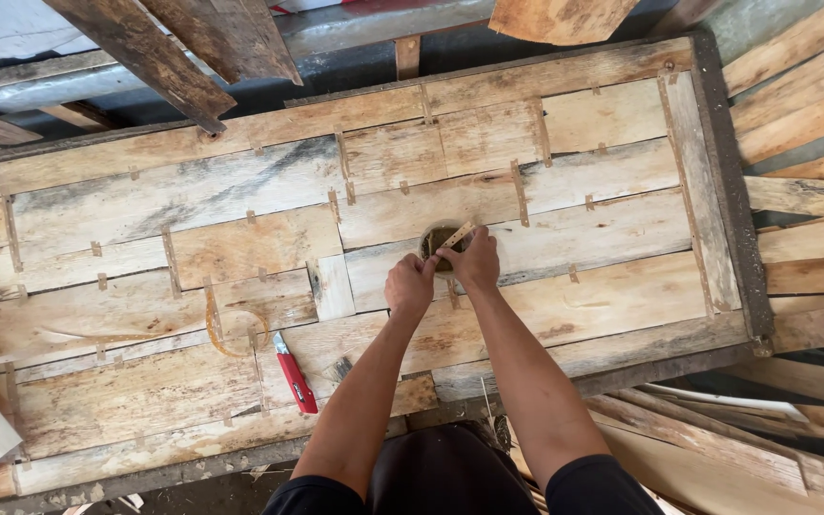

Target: Cutting and fitting small pieces of bark or wood strips into a patterned panel using a utility knife.

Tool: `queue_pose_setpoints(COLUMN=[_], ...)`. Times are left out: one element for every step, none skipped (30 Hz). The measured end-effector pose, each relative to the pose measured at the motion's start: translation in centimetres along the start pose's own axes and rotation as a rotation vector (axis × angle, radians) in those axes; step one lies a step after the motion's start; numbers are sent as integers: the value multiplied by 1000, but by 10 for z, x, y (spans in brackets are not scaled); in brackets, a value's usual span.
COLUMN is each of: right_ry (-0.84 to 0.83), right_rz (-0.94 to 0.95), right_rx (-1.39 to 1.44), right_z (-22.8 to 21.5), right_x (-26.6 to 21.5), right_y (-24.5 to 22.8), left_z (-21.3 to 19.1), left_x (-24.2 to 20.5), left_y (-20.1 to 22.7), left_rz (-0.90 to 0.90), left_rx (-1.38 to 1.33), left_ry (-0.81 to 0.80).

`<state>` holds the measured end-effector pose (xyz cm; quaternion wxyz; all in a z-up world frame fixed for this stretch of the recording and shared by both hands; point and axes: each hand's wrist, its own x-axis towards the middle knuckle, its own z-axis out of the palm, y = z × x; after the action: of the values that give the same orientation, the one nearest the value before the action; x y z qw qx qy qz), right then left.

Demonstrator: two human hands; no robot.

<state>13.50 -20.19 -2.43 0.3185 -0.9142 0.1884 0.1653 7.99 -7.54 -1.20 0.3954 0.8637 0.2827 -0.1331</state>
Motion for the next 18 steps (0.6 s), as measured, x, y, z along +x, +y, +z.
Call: queue_pose_setpoints(right_ry=[-2,8,18,15,19,26,26,14,2,0,-26,-51,-51,-49,-48,-48,-36,-25], right_rz=[1,-1,-3,-5,-12,-16,-16,-16,-16,-17,-10,0,0,-13,-25,-27,-27,-26], right_rx=[-1,-22,-44,-44,-53,-61,-61,-67,-73,-74,-87,-102,-105,-108,-111,-111,-100,-88], right_z=[0,0,-1,1,3,4,3,3,4,4,5,4,9,13,18,17,16,17], right_x=[1,2,3,6,9,12,14,16,17,18,19,19,23,28,32,35,38,40], right_y=[0,-1,-1,0,0,2,2,2,2,0,-1,-2,5,11,16,17,18,19], left_z=[3,6,9,7,5,3,-4,-11,-19,-21,-24,-25,-29,-34,-38,-41,-45,-48], left_x=[2,3,4,3,2,1,-4,-9,-14,-18,-21,-25,-28,-31,-34,-35,-37,-38], left_y=[-5,-11,-17,-22,-28,-33,-37,-41,-45,-52,-58,-64,-65,-66,-67,-70,-73,-77], left_rz=[-2,28,57,54,124,197,197,188,178,177,166,155,154,117,80,81,60,38], left_rx=[1,-27,-55,-55,-94,-132,-132,-188,-244,-244,-300,-357,-359,-388,-417,-418,-404,-390], left_ry=[-1,-8,-16,-14,-26,-41,-41,-48,-55,-54,-81,-111,-112,-142,-173,-172,-192,-212])
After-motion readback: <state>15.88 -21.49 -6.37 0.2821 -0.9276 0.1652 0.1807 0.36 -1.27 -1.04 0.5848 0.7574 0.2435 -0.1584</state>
